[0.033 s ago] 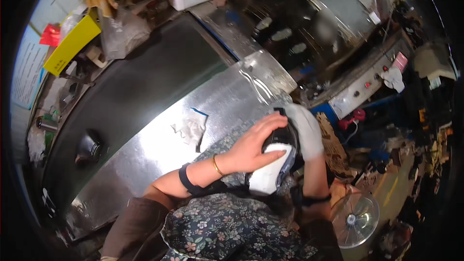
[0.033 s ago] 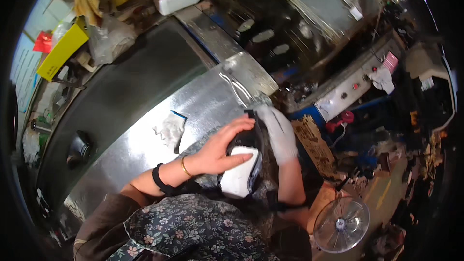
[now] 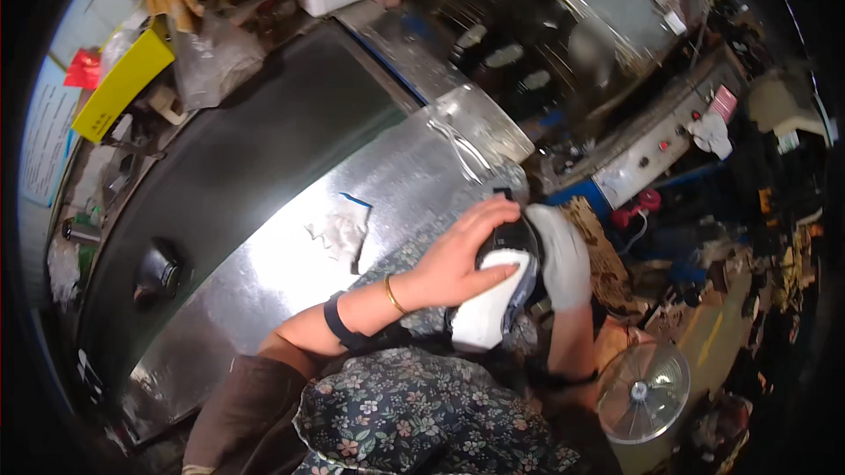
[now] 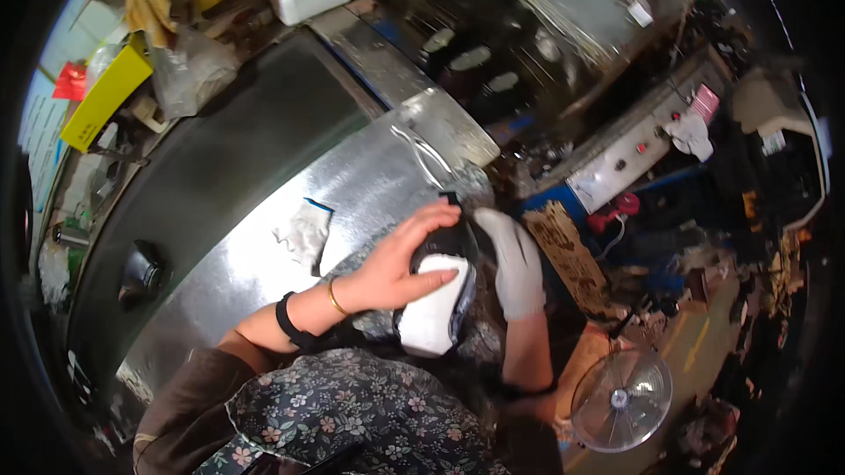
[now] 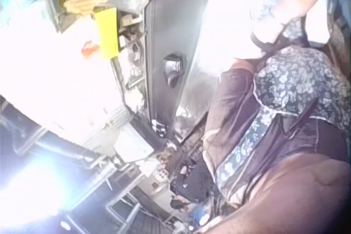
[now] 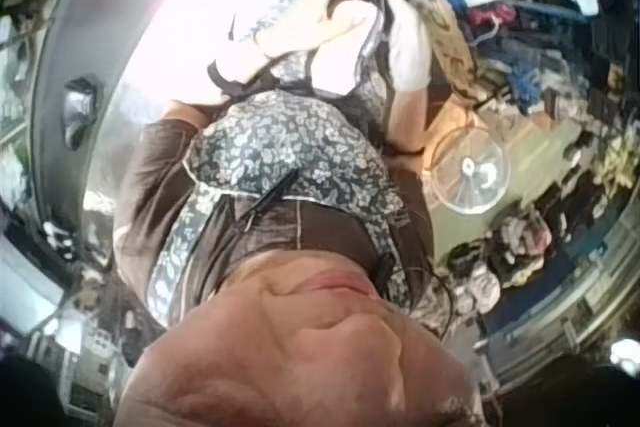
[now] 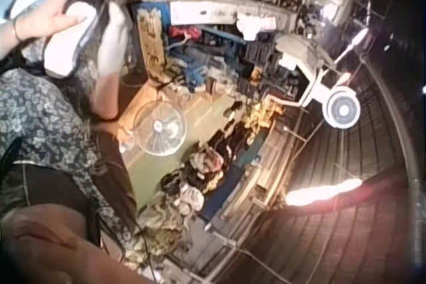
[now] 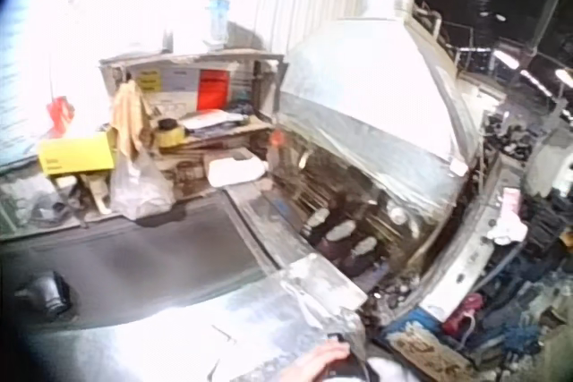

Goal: Cleaning a workstation and inspecting shoe components in a factory.

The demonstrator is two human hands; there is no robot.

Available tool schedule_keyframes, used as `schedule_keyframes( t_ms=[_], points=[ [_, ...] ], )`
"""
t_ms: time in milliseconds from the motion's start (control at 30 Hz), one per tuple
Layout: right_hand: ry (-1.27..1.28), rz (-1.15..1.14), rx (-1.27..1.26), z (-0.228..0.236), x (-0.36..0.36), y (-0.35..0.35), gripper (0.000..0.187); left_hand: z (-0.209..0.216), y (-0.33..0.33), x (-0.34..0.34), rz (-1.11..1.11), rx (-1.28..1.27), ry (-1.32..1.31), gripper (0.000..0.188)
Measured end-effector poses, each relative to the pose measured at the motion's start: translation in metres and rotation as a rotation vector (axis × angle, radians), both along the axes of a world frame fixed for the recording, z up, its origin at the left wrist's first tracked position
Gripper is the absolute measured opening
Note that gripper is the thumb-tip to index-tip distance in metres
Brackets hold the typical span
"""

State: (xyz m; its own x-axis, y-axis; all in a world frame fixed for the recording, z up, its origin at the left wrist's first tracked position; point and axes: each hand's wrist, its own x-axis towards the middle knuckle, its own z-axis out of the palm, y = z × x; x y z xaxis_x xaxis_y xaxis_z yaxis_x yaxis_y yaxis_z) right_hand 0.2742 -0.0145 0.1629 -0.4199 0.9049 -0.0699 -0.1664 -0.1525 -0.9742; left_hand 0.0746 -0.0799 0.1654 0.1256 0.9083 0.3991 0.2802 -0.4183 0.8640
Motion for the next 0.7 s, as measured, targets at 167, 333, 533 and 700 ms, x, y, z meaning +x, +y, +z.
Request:
schedule_keyframes(
  t_ms=[167, 333, 533, 700],
  points=[
    [-0.535, -0.313, 0.157, 0.013, 0.015, -0.100, 0.034, -0.004, 0.044, 0.040, 0.158, -0.079, -0.043, 0.055],
    [-0.093, -0.155, -0.075, 0.008, 0.056, -0.087, 0.032, 0.003, 0.029, 0.036, 0.067, -0.307, -0.250, 0.051],
    [-0.168, -0.206, -0.050, -0.096, 0.011, -0.098, 0.048, -0.011, -0.016, 0.031, 0.058, -0.357, -0.236, 0.053],
    [-1.189, 0.096, 0.497, -0.014, 0.010, -0.088, 0.033, -0.016, -0.006, 0.023, 0.050, -0.321, -0.079, 0.054]
  ],
)
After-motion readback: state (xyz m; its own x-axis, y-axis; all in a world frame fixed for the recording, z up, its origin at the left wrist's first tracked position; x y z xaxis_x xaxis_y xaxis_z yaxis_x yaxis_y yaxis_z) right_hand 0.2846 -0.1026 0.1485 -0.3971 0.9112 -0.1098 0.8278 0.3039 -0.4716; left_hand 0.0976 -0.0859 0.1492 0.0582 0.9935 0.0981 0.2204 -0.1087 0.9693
